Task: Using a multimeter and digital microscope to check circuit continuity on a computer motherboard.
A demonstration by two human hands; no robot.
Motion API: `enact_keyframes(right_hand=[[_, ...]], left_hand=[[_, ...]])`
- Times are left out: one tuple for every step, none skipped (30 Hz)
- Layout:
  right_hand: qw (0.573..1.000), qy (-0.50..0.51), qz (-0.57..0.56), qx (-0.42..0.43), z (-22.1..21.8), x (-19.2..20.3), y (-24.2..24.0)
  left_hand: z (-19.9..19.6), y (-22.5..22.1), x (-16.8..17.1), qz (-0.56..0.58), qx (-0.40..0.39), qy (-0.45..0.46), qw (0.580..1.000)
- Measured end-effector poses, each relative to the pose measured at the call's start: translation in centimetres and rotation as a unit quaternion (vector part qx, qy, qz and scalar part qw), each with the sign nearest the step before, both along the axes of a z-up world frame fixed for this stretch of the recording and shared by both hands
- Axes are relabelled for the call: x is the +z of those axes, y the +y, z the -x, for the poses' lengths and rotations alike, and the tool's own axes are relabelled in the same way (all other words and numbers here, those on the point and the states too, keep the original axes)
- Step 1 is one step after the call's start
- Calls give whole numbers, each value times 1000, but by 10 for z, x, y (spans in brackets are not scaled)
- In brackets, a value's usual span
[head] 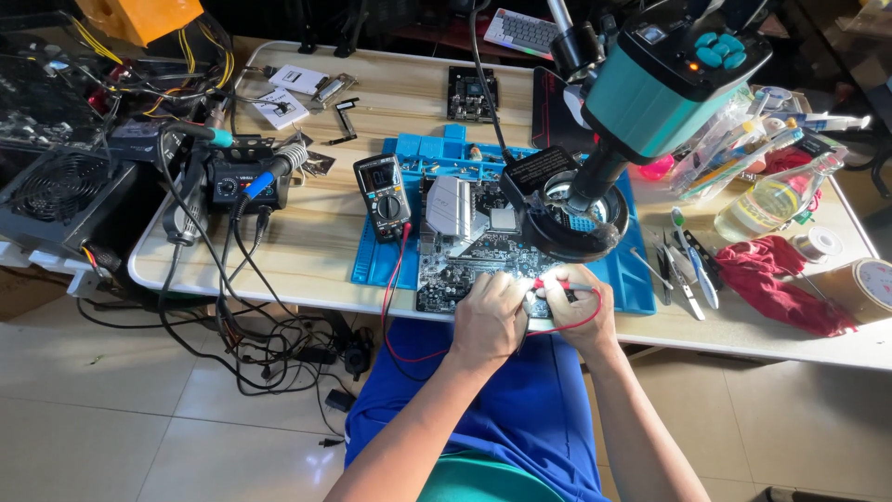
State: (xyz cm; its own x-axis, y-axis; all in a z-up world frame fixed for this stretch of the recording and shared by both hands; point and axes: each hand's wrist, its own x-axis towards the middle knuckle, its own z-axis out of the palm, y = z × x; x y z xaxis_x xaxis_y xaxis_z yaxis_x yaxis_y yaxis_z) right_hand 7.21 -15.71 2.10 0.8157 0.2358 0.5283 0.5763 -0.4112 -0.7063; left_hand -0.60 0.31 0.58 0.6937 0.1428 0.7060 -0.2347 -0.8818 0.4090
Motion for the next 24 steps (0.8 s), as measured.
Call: enact_keyframes(right_hand=[[1000, 0, 0, 1, 0, 1, 1], [1000, 4, 5, -1, 1, 2, 1], [1000, 8, 11, -3, 1, 3, 2], [1000, 8, 10, -3, 0, 1, 2], [1000, 5, 11, -3, -1, 0, 2], [1000, 2, 11, -4, -3, -2, 1], [1000, 3, 11, -4, -1, 0, 2], [1000, -4, 5, -1, 0, 2, 2], [1000, -12, -1, 3, 1, 4, 3], [1000, -12, -1, 3, 2, 5, 3], [1000, -12, -4, 4, 2, 5, 3], [1000, -12, -8, 5, 3, 6, 4], [1000, -12, -8, 5, 1, 4, 3], [1000, -16, -1, 4, -1, 3, 3], [1000, -20, 5, 2, -2, 0, 3], [1000, -19, 6, 3, -1, 0, 2], [1000, -19, 3, 4, -1, 0, 2], [1000, -19, 1, 5, -2, 0, 2], [1000, -19, 1, 4, -2, -1, 2], [1000, -18, -1, 6, -2, -1, 3], [1000, -17, -3, 7, -3, -1, 2], [1000, -18, -3, 6, -2, -1, 2], [1000, -21, -4, 7, -2, 0, 2], [1000, -25, -5, 8, -2, 0, 2]], left_hand=[[0, 0, 0, 0, 1, 0, 1000], [0, 1, -1, -1, -1, 0, 1000], [1, 1, -1, -2, -4, 0, 1000], [1, 2, -1, -3, -3, 0, 1000], [1, 3, -1, -4, -4, 3, 1000], [1, 3, 0, -5, -5, 7, 1000], [1, 3, 0, -5, -6, 7, 1000], [2, 3, 0, -2, -14, 8, 1000], [2, 4, 0, 2, -21, 8, 1000], [2, 4, -2, 1, -21, 8, 1000], [1, 4, -3, 1, -22, 12, 1000], [1, 4, -5, 0, -23, 16, 1000], [2, 5, -2, 0, -23, 16, 1000], [3, 5, 0, 3, -27, 16, 1000], [4, 5, 1, 6, -30, 17, 999], [5, 6, 2, 6, -30, 17, 999], [5, 7, 2, -1, -32, 14, 999], [5, 7, 3, -8, -35, 10, 999], [6, 8, 4, -8, -36, 10, 999], [7, 8, 5, -8, -36, 10, 999], [8, 8, 7, -7, -36, 10, 999], [7, 7, 7, -7, -37, 10, 999], [7, 7, 7, -1, -39, 9, 999], [7, 7, 7, 5, -41, 9, 999]])
